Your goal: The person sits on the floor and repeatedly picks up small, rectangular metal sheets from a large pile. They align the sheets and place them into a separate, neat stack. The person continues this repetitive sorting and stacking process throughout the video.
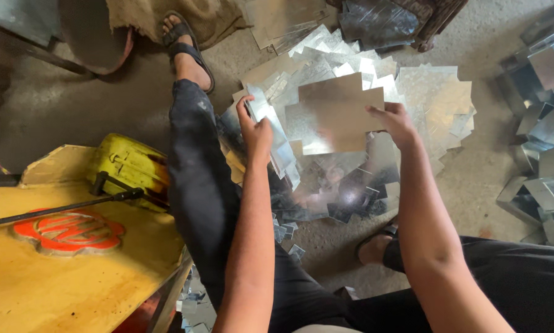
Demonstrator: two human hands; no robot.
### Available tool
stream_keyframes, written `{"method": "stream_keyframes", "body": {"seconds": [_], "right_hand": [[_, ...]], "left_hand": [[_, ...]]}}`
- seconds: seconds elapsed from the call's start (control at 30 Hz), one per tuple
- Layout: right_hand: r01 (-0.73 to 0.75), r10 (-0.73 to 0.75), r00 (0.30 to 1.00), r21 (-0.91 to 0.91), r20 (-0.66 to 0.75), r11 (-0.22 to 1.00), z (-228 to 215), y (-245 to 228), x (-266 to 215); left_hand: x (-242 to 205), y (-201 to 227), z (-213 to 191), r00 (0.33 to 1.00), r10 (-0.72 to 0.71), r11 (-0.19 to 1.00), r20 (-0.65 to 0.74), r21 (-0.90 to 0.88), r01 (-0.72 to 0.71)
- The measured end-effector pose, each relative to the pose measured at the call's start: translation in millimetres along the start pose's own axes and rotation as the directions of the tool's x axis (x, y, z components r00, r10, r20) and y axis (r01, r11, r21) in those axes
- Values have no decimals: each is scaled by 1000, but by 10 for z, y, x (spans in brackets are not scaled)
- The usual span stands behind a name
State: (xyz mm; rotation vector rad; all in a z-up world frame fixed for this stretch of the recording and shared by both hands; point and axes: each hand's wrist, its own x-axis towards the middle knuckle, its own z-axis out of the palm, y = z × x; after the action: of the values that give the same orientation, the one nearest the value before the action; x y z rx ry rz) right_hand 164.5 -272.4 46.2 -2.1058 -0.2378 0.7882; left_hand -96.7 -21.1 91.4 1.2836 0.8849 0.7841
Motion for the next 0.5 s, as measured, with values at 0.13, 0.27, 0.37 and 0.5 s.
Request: {"method": "stream_keyframes", "body": {"seconds": [0.13, 0.27, 0.37, 0.5], "right_hand": [[77, -63, 994, 152, -94, 985, -36, -220, -413], [210, -190, 977, 263, -101, 942, 482, -57, -641], [19, -33, 995, 143, 94, 989, 1193, 37, -951], [90, -108, 987, 152, 120, 984, 1560, 165, -1303]], "left_hand": [[70, 34, 32, 999, -33, 999, -23, -38, 32], [73, 55, 1, 994, -107, 993, -39, -57, 105], [77, 28, -2, 996, -78, 995, -34, -68, 76], [100, 8, -27, 991, -105, 994, -83, -33, 103]]}}
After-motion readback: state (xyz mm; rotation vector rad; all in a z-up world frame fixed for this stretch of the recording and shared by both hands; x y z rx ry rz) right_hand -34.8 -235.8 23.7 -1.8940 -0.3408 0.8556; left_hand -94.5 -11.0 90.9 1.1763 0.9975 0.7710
